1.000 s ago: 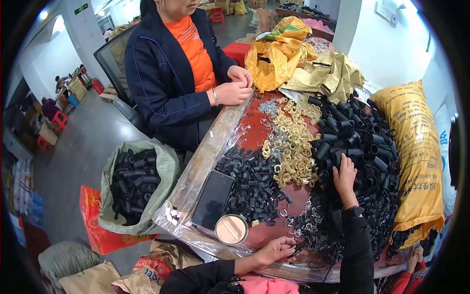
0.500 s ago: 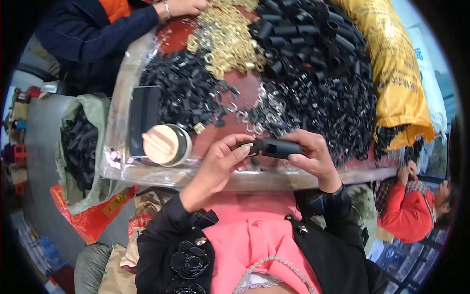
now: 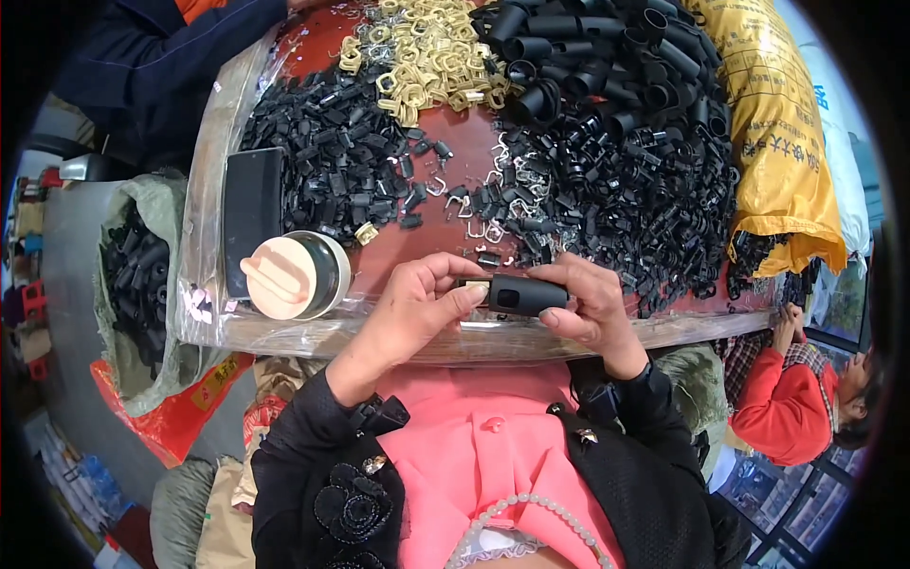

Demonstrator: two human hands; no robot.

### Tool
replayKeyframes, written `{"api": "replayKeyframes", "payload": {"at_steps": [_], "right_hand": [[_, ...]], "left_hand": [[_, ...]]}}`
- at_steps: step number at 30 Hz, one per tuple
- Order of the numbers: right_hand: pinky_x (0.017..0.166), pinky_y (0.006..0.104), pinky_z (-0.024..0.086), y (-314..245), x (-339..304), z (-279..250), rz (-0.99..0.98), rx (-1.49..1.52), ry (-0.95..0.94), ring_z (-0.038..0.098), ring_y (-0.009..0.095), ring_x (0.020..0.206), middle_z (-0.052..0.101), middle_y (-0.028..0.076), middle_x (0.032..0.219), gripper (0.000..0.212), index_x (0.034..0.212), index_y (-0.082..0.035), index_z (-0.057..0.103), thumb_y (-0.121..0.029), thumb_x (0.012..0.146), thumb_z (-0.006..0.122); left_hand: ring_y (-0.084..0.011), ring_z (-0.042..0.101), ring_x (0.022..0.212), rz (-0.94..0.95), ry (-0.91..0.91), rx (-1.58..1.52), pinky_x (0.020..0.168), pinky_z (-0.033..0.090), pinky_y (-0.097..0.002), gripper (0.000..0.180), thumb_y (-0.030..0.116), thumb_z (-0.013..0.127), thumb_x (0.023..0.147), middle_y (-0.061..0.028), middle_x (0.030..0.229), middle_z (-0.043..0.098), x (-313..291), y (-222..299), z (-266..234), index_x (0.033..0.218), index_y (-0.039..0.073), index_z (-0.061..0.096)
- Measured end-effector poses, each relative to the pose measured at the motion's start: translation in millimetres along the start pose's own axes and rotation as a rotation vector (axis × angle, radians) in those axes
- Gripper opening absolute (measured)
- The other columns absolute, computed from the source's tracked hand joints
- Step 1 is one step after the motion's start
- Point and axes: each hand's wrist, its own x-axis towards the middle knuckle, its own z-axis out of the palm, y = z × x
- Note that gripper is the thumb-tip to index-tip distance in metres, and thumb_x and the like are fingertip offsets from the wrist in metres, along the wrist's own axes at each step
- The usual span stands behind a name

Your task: Assemble small black industrial components with gold rings at a factory workbench.

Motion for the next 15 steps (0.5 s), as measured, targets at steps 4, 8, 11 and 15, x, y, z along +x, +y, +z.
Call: {"api": "replayKeyframes", "payload": {"at_steps": [4, 8, 11, 15], "right_hand": [[0.053, 0.0298, 0.040, 11, 2, 11, 0.035, 0.022, 0.040, 0.050, 0.022, 0.057, 0.050, 0.011, 0.067, 0.029, 0.089, 0.002, 0.057, -0.022, 0.073, 0.058], [0.053, 0.0292, 0.040, 8, 2, 18, 0.123, 0.043, 0.116, 0.050, 0.022, 0.058, 0.050, 0.011, 0.067, 0.026, 0.089, 0.002, 0.056, -0.021, 0.076, 0.054], [0.053, 0.0290, 0.039, 7, 5, 22, 0.144, 0.075, 0.178, 0.050, 0.021, 0.058, 0.050, 0.010, 0.066, 0.026, 0.089, 0.002, 0.057, -0.021, 0.076, 0.054], [0.056, 0.0294, 0.040, -4, 6, 19, 0.206, 0.113, 0.190, 0.050, 0.021, 0.062, 0.051, 0.011, 0.070, 0.025, 0.091, 0.001, 0.057, -0.020, 0.078, 0.053]], "left_hand": [[-0.0023, 0.048, 0.058, -0.070, -0.032, -0.035, 0.051, 0.041, -0.0144, 0.022, 0.014, 0.056, 0.081, 0.0013, 0.071, 0.054, 12, 2, -5, 0.099, 0.000, 0.054], [-0.0041, 0.049, 0.060, -0.097, -0.037, -0.018, 0.055, 0.043, -0.0159, 0.030, 0.014, 0.055, 0.082, -0.0004, 0.077, 0.055, 18, 7, -6, 0.108, 0.000, 0.049], [-0.0066, 0.051, 0.066, -0.038, -0.009, -0.028, 0.060, 0.045, -0.0183, 0.041, 0.012, 0.054, 0.082, -0.0024, 0.084, 0.055, 15, 11, 3, 0.118, 0.000, 0.040], [-0.0110, 0.051, 0.081, 0.134, 0.027, -0.080, 0.070, 0.045, -0.0226, 0.060, 0.009, 0.055, 0.082, -0.0057, 0.097, 0.051, 12, 5, 14, 0.131, 0.002, 0.020]]}}
